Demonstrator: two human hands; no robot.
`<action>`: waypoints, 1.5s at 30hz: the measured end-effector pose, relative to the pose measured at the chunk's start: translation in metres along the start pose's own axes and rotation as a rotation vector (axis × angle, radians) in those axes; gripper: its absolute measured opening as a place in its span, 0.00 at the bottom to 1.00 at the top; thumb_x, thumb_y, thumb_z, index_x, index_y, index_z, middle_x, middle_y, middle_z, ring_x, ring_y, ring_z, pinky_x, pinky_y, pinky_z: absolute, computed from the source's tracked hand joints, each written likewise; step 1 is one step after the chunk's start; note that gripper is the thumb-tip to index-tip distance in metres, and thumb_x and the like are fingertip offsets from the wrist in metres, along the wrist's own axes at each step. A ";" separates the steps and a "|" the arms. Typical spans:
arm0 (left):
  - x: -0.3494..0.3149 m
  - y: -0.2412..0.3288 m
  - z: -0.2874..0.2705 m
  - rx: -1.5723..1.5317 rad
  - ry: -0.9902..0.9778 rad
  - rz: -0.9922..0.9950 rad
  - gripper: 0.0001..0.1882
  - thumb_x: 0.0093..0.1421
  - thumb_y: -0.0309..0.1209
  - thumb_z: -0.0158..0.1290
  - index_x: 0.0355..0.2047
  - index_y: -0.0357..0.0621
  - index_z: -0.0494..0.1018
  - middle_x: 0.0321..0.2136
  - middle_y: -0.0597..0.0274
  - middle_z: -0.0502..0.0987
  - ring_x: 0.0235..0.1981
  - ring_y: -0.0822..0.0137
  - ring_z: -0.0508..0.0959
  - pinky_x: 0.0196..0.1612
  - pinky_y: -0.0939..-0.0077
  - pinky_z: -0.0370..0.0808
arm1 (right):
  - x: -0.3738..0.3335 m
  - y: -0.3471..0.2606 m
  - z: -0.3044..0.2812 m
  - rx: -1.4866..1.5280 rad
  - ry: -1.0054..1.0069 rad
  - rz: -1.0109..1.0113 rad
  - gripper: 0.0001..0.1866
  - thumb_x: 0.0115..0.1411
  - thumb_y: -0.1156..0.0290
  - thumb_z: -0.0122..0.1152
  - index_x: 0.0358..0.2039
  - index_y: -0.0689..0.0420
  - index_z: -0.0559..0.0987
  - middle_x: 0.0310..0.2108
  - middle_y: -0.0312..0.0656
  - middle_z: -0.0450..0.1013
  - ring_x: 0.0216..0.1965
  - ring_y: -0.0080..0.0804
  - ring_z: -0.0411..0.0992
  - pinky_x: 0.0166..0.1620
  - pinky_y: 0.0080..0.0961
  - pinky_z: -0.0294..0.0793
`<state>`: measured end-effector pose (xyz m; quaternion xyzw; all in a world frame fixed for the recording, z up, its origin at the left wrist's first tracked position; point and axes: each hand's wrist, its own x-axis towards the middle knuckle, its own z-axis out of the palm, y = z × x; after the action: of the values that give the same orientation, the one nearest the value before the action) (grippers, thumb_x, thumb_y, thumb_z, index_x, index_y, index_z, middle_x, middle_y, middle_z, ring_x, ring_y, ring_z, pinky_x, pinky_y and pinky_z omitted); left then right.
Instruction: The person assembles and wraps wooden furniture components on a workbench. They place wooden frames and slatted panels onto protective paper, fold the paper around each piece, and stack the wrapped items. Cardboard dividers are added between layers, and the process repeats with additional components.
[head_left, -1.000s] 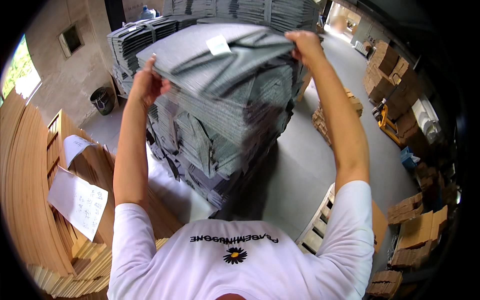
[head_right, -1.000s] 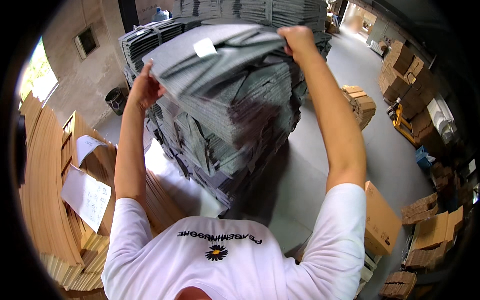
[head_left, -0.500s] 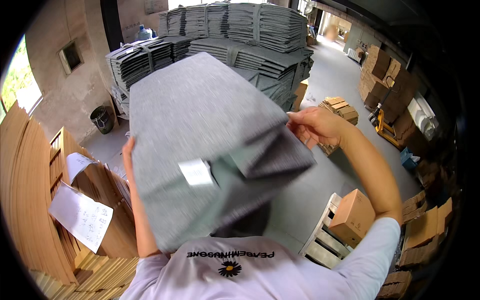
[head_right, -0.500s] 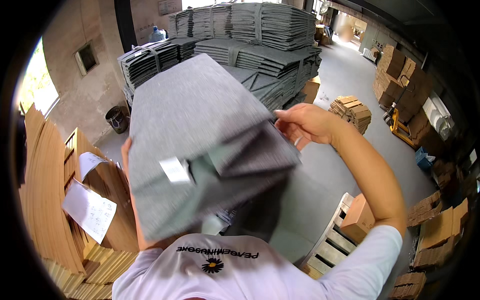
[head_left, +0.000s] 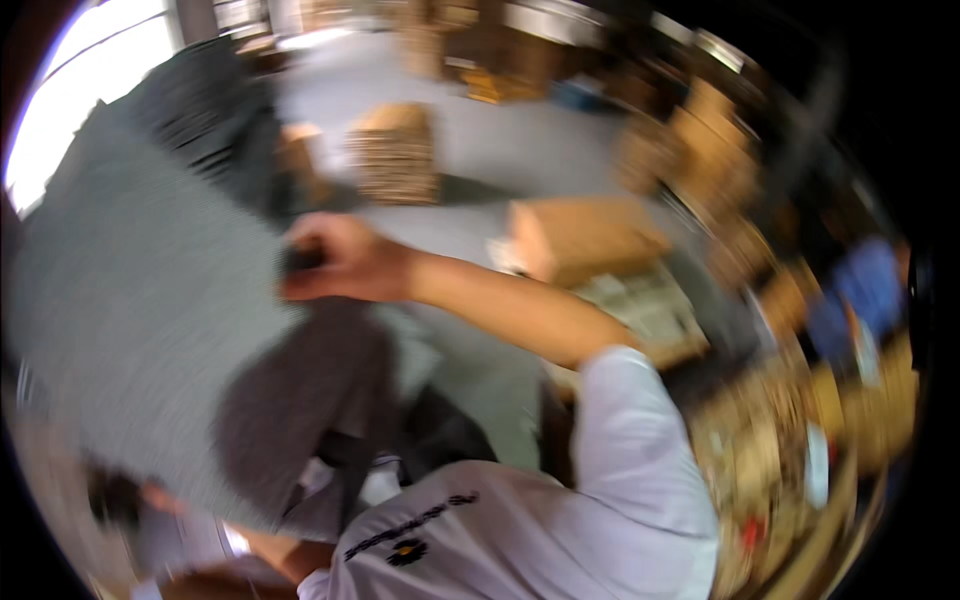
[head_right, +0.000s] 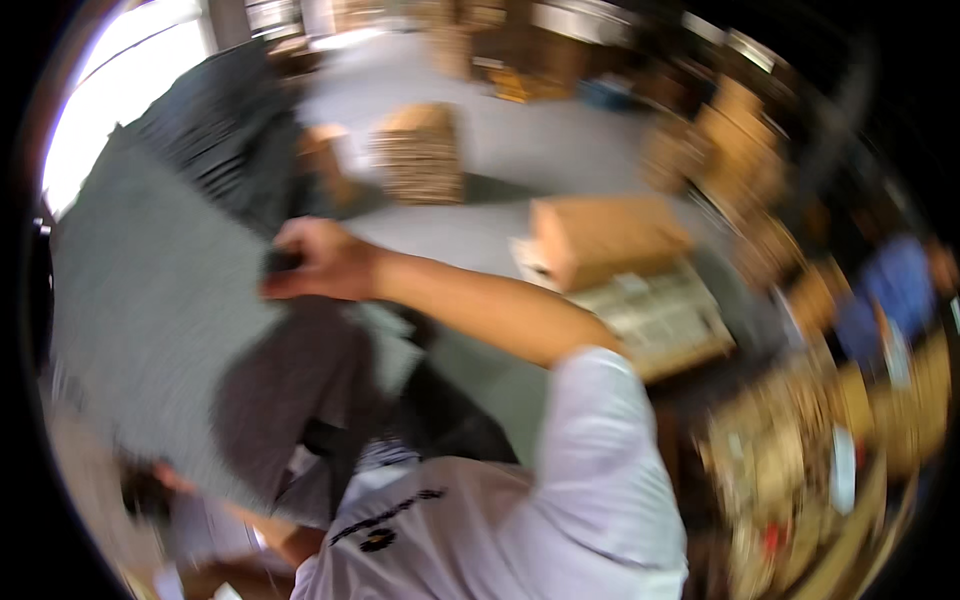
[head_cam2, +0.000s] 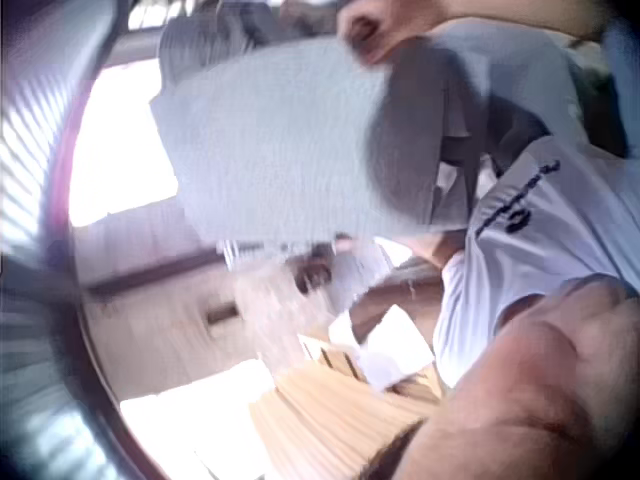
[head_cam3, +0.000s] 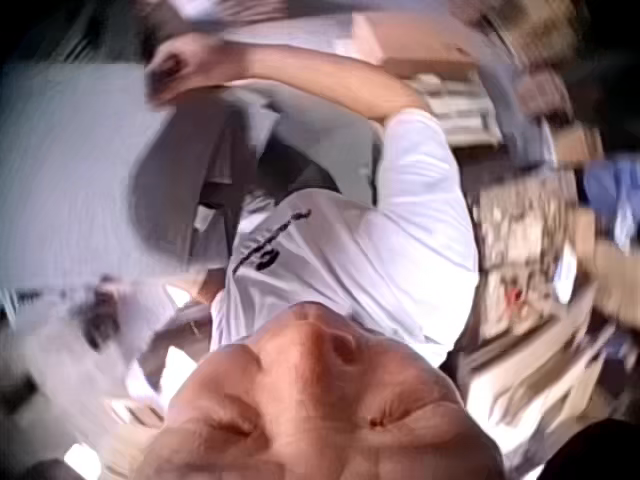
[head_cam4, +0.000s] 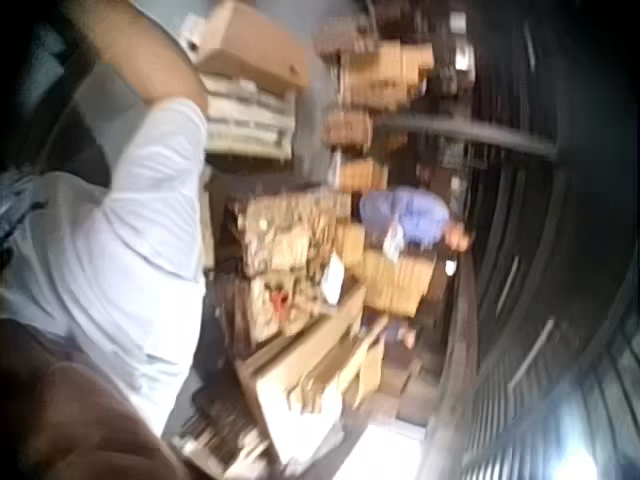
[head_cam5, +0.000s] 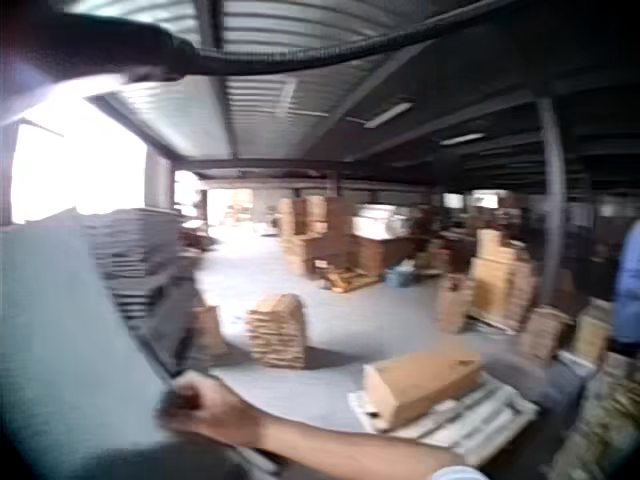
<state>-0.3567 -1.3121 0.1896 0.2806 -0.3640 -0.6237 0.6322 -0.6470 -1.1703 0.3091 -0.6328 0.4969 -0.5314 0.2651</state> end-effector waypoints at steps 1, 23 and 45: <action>-0.010 -0.022 0.012 0.058 -0.096 -0.045 0.27 0.65 0.43 0.48 0.54 0.32 0.69 0.48 0.52 0.76 0.48 0.62 0.76 0.51 0.66 0.74 | -0.004 0.024 -0.002 -0.218 0.235 -0.106 0.29 0.48 0.48 0.73 0.33 0.63 0.76 0.31 0.44 0.76 0.34 0.30 0.74 0.39 0.29 0.73; -0.573 -0.130 0.063 0.217 -1.850 -1.134 0.26 0.65 0.41 0.47 0.53 0.30 0.70 0.47 0.51 0.76 0.47 0.61 0.77 0.50 0.66 0.75 | -0.732 -0.295 0.335 -0.380 2.109 0.314 0.31 0.52 0.56 0.73 0.50 0.63 0.73 0.42 0.44 0.75 0.44 0.33 0.73 0.51 0.28 0.72; -1.144 0.092 -0.093 -0.422 -2.616 -1.923 0.18 0.64 0.31 0.46 0.49 0.28 0.73 0.42 0.52 0.79 0.39 0.64 0.80 0.42 0.71 0.78 | -1.035 -0.585 0.595 -0.743 2.854 0.589 0.36 0.54 0.59 0.71 0.58 0.67 0.69 0.49 0.49 0.73 0.54 0.35 0.69 0.61 0.31 0.62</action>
<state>-0.1778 -0.1797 0.0840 0.3837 0.2354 0.5998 0.6615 0.1738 -0.1286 0.2157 0.4925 0.5390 -0.4605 -0.5049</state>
